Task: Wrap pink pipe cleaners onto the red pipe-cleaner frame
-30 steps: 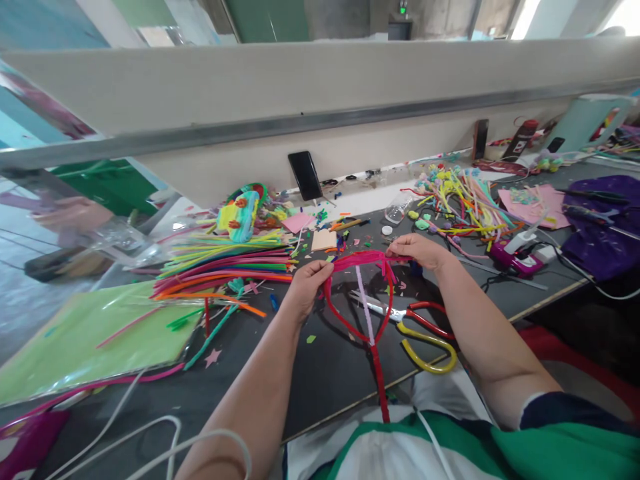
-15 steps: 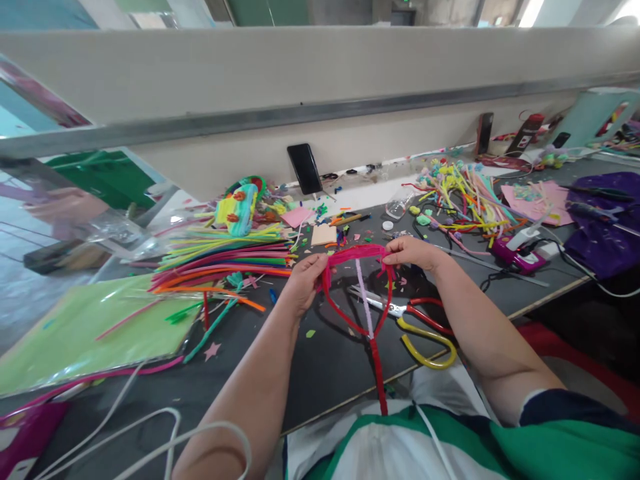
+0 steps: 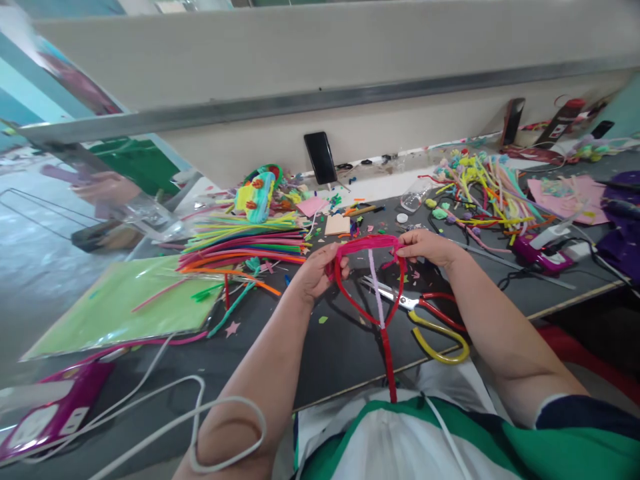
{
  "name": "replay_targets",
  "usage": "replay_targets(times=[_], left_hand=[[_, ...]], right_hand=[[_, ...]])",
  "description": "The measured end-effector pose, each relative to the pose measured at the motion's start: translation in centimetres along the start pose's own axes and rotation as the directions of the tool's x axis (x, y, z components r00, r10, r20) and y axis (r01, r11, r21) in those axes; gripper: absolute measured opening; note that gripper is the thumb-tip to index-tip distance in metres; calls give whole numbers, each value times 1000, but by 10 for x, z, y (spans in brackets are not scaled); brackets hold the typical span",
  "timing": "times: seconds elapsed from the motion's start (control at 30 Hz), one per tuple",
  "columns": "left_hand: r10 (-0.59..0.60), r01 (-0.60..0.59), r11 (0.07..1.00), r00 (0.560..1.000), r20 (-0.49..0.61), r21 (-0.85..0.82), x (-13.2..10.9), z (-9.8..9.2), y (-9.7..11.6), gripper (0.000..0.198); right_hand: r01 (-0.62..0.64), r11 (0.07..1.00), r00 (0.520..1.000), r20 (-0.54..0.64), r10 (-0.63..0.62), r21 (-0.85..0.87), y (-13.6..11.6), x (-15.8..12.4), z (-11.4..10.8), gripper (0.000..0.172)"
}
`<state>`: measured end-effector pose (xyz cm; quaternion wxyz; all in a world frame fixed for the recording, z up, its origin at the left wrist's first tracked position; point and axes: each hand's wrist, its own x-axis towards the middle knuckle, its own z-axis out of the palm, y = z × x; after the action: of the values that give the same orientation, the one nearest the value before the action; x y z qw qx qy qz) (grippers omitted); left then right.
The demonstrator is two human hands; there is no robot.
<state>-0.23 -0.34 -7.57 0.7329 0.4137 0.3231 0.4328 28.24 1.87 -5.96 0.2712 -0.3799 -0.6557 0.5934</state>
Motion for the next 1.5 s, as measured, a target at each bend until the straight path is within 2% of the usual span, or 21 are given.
replay_targets(times=[0.17,0.4,0.8,0.9,1.0,1.13,1.23,1.4,1.5], left_hand=[[-16,16,999,1000,5,-34,-1,4,4,27],[8,-8,1000,1000,8,8,0,2,2,25],[-14,14,1000,1000,-10,-14,3,-1,-5,26],[-61,60,998,998,-29,-33,4,-3,-7,34],[-84,85,995,996,24,-60,5,-2,-7,47],[-104,116,990,984,147,-78,1,8,-9,57],[-159,161,987,964,212,9,-7,25,-10,51],[-273,251,960,938,212,127,-15,52,-15,43],[-225,203,970,959,171,134,-13,57,-20,36]], right_hand=[[-12,1000,1000,-16,12,21,2,0,-4,28],[-22,999,997,79,18,48,2,-4,-8,28],[34,997,999,-3,-34,68,5,-1,-7,25],[61,990,997,-61,-54,126,6,-2,-9,22],[109,975,982,-173,-76,192,6,-4,-14,24],[221,942,944,-299,-141,252,7,-5,-22,25],[290,915,908,-381,-171,279,9,-4,-27,23],[320,897,872,-464,-154,304,12,-1,-29,24],[302,908,882,-446,-151,291,12,0,-27,24]])
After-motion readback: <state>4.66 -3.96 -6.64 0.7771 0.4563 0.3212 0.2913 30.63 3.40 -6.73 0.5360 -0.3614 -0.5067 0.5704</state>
